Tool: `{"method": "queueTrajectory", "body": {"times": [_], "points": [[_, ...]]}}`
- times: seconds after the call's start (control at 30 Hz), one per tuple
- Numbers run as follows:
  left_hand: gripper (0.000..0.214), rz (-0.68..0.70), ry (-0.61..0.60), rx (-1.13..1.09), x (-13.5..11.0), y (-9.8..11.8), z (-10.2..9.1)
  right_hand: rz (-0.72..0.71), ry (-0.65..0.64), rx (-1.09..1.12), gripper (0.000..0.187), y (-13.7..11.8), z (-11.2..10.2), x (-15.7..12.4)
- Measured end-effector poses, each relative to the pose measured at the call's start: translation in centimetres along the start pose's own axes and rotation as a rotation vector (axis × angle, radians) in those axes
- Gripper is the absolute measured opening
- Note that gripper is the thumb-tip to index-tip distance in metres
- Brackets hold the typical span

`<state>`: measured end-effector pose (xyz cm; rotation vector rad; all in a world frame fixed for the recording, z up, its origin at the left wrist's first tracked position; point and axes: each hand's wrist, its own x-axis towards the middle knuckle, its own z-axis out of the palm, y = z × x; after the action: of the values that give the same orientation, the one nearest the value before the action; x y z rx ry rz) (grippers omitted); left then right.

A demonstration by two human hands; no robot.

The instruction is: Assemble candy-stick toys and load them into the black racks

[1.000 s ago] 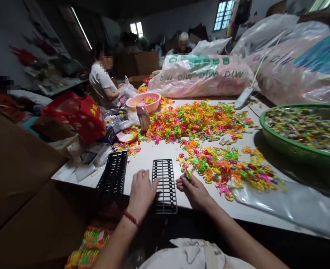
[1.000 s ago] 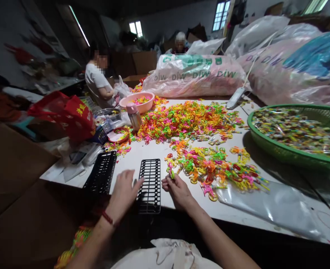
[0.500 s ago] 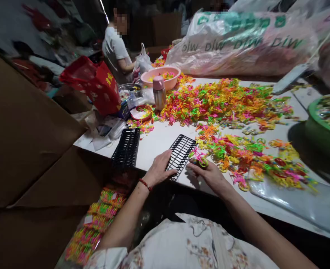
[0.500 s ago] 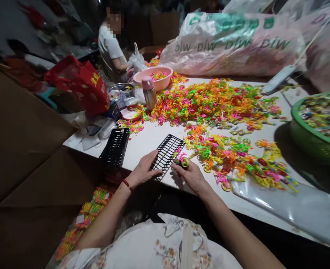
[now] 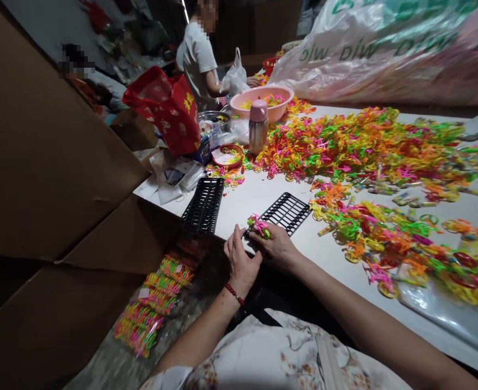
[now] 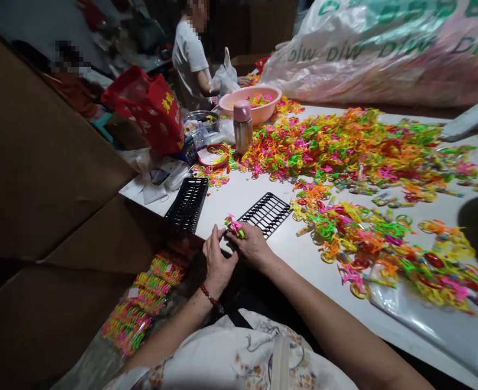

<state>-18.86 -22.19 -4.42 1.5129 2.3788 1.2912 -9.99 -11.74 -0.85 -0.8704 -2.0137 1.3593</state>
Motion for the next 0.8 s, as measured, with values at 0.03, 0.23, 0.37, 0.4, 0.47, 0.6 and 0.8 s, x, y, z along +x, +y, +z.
{"method": "queueTrajectory", "body": {"times": [0.03,0.23,0.37,0.4,0.47,0.6,0.8], "points": [[0.089,-0.011,0.006,-0.004,0.1,0.0,0.2,-0.026,-0.018,-0.019,0.019,0.0,0.2,0.3],[0.091,-0.051,-0.025,-0.003,0.2,0.0,0.3,-0.084,-0.128,-0.041,0.016,-0.3,-0.2,1.0],[0.092,-0.072,-0.056,-0.007,0.4,0.1,0.1,-0.13,-0.199,-0.133,0.019,-0.6,-0.3,1.0],[0.091,-0.08,-0.066,-0.017,0.4,0.2,0.1,-0.141,-0.212,-0.171,0.02,-0.7,-0.2,1.0],[0.09,-0.095,-0.083,-0.039,0.5,0.2,0.0,-0.159,-0.229,-0.242,0.023,-0.8,-0.1,1.0],[0.09,-0.092,-0.091,-0.077,0.3,-0.1,-0.3,-0.195,-0.239,-0.266,0.026,-1.2,-0.2,0.9],[0.059,-0.04,-0.018,-0.253,1.8,-0.1,-3.1,-0.211,-0.127,-0.22,0.031,-0.6,-1.5,-1.1]]}}
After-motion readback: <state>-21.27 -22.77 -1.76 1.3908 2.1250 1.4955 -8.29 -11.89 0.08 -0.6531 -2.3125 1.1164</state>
